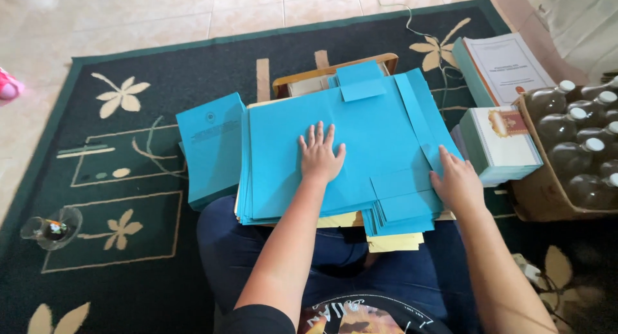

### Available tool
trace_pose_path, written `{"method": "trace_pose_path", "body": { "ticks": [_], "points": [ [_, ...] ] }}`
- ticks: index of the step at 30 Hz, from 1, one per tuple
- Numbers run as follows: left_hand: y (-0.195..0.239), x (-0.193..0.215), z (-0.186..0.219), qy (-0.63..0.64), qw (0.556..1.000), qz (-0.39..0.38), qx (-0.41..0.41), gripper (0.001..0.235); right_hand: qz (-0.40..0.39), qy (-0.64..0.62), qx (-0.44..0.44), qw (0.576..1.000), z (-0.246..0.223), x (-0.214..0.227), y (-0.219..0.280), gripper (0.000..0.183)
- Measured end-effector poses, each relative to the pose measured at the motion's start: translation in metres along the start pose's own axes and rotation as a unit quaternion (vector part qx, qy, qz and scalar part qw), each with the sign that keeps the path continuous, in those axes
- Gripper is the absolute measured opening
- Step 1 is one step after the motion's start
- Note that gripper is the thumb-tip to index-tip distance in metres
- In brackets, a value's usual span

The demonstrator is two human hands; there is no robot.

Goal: A person sitting on the floor organizes a large stack of blue folders by picking them up individually, smoothing them, and stacking them neatly.

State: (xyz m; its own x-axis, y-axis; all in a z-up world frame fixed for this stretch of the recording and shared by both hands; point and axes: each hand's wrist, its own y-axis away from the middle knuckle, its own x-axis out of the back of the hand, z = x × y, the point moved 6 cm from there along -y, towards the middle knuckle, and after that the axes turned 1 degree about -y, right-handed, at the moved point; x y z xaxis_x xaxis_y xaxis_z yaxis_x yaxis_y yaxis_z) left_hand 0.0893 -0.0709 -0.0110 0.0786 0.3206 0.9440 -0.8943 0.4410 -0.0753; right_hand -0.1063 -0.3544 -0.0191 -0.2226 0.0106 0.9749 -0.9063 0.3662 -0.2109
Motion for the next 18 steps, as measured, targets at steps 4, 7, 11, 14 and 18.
{"method": "trace_pose_path", "body": {
  "ticks": [4, 7, 11, 14, 18],
  "points": [
    [0.000, -0.002, -0.001, 0.001, 1.000, 0.008, 0.001, 0.068, 0.077, 0.036, -0.051, 0.995, 0.026, 0.017, 0.001, 0.055],
    [0.000, -0.002, -0.003, -0.001, 1.000, 0.013, 0.001, 0.068, 0.144, 0.064, 0.019, 0.987, 0.018, 0.028, -0.005, 0.053],
    [-0.004, -0.011, -0.006, -0.004, 1.000, 0.029, -0.010, 0.068, 0.007, 0.003, 0.188, 0.982, 0.012, 0.000, -0.021, 0.065],
    [0.000, -0.005, 0.000, -0.015, 0.999, 0.037, -0.009, 0.068, -0.109, -0.022, 0.138, 0.984, 0.005, -0.007, -0.045, 0.062],
    [-0.001, -0.004, 0.001, -0.024, 0.999, 0.039, 0.000, 0.067, -0.177, 0.030, 0.132, 0.975, -0.006, -0.047, -0.108, 0.077]
  ]
}}
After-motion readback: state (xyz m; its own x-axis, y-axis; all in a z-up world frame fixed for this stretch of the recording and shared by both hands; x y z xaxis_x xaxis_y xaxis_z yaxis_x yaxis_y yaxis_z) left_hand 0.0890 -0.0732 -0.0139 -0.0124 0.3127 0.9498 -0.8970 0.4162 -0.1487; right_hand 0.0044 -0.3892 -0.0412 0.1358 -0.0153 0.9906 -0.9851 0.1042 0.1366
